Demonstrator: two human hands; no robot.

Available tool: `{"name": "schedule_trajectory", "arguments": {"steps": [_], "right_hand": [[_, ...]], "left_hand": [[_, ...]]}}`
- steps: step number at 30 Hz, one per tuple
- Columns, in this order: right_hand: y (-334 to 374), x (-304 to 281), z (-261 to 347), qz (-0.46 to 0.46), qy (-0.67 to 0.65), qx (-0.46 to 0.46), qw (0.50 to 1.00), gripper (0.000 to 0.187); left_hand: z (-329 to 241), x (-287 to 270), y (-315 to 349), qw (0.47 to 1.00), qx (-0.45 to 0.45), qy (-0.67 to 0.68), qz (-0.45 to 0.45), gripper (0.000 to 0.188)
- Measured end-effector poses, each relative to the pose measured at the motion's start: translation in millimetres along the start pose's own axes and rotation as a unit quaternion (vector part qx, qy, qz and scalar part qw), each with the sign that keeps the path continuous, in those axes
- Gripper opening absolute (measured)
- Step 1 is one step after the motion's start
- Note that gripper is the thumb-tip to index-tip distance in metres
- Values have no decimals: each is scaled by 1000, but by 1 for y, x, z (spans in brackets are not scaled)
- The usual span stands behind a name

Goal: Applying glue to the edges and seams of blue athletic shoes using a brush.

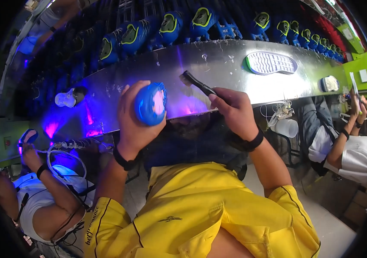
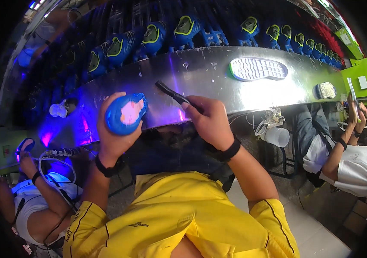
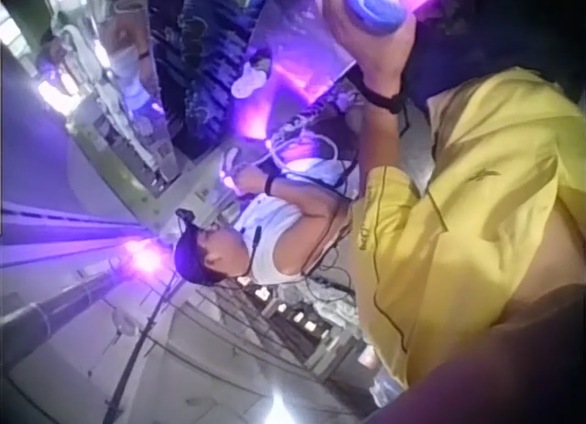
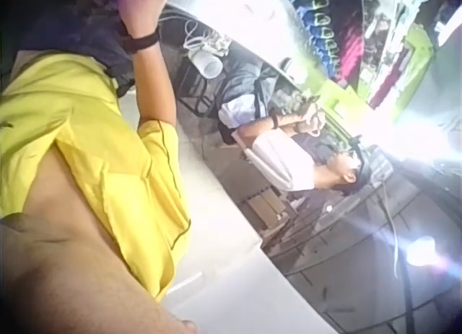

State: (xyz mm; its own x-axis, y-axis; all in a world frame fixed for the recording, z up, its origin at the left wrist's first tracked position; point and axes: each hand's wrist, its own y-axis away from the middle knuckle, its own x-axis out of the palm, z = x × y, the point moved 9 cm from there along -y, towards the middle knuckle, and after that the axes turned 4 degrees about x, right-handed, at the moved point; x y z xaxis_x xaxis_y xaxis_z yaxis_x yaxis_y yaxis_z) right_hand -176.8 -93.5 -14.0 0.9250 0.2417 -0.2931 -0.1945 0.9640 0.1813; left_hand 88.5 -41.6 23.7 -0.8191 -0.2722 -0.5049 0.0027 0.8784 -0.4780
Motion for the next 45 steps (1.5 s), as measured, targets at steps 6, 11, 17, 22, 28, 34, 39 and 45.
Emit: {"name": "schedule_trajectory", "arguments": {"steps": [6,11,17,22,28,34,39,45], "right_hand": [[-9,40,-18,22,58,-4,998,29],[-11,60,-21,22,76,-1,997,29],[7,69,-32,64,10,22,998,26],[33,72,-27,150,-86,101,980,25],[54,53,-11,177,-89,98,975,23],[64,30,12,96,-34,-27,994,24],[73,14,23,72,-60,-74,993,22],[78,-13,49,-7,13,-158,987,21]], "left_hand": [[-24,1,47,975,140,-171,-19,71],[-23,2,61,971,150,-184,-32,68],[-20,3,62,974,141,-174,-35,67],[-17,6,65,975,138,-170,-31,67],[-28,11,60,972,135,-190,-25,66],[-40,19,47,972,108,-208,-6,70],[-47,27,32,973,77,-220,3,78],[-56,38,5,970,35,-242,8,76]]}}
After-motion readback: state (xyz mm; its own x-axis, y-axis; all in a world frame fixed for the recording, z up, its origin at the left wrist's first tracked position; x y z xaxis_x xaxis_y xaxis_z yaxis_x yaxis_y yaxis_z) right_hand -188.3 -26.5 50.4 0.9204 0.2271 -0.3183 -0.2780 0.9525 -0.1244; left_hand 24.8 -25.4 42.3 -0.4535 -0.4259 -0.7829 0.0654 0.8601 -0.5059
